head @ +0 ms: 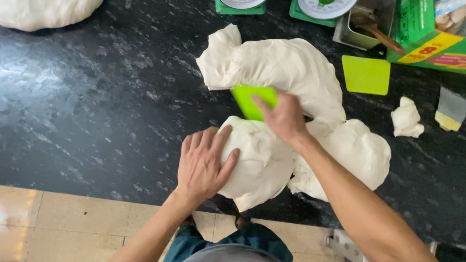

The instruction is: The person portions a large mass of dough into smaller pieces using a green plastic scraper. They weigh each piece on a green scale, then knead and flatten it into a round shape on the countertop. This process is repeated for multiple portions.

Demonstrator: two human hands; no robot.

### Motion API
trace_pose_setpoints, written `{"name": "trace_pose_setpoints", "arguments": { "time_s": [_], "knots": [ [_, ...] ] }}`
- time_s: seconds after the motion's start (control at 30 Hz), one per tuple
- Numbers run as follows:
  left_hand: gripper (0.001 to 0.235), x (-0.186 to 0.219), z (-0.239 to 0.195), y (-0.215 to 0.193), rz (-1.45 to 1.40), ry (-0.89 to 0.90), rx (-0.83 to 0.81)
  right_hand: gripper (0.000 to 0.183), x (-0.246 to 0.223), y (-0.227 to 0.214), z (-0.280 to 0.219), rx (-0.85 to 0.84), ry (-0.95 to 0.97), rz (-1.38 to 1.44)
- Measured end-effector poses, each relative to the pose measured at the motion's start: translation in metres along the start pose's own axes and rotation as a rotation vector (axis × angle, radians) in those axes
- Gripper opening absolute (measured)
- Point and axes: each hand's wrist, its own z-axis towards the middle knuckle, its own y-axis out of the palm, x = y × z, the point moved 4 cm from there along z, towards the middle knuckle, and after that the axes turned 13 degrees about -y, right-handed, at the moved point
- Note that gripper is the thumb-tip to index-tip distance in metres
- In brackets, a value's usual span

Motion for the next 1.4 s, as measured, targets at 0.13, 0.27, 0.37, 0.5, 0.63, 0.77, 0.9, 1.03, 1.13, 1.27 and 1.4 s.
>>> {"name": "trace_pose_setpoints", "arguments": {
  "time_s": [0.13,0.27,0.37,0.5,0.63,0.77,0.9,1.03,1.13,1.27,1.4],
  "knots": [
    [0.047,-0.029,0.038,0.026,-0.218,-0.002,-0.115,0.026,-0.012,-0.092,-0.007,0.381,0.201,-0.338],
    [0.036,-0.047,0.094,0.048,-0.176,-0.006,-0.175,0.023,-0.042,-0.115,-0.044,0.255,0.294,-0.398],
    [0.03,-0.042,0.143,0.051,0.067,0.149,-0.217,0.022,-0.064,-0.103,-0.072,0.276,0.434,-0.334],
    [0.052,-0.036,0.176,0.049,0.127,0.668,0.077,0.022,-0.085,-0.088,-0.085,0.274,0.504,-0.331],
    [0.035,-0.043,0.196,0.059,0.126,0.675,-0.053,0.023,-0.087,-0.086,-0.074,0.291,0.518,-0.317],
    [0.027,-0.05,0.211,0.056,0.047,0.398,-0.277,0.024,-0.083,-0.086,-0.077,0.255,0.56,-0.326],
    [0.089,-0.047,0.192,0.035,-0.128,0.641,-0.212,0.025,-0.078,-0.09,-0.079,0.285,0.547,-0.269],
    [0.073,-0.05,0.186,0.037,0.006,0.533,-0.207,0.025,-0.07,-0.09,-0.079,0.23,0.533,-0.279],
    [0.069,-0.047,0.189,0.03,0.014,0.502,-0.257,0.026,-0.064,-0.092,-0.083,0.226,0.585,-0.282],
    [0.079,-0.023,0.18,0.025,0.05,0.453,-0.152,0.023,-0.065,-0.108,-0.091,0.183,0.544,-0.451],
    [0.06,0.021,0.146,0.068,-0.147,0.573,-0.334,0.023,-0.061,-0.115,-0.09,0.099,0.486,-0.581]
  ]
}}
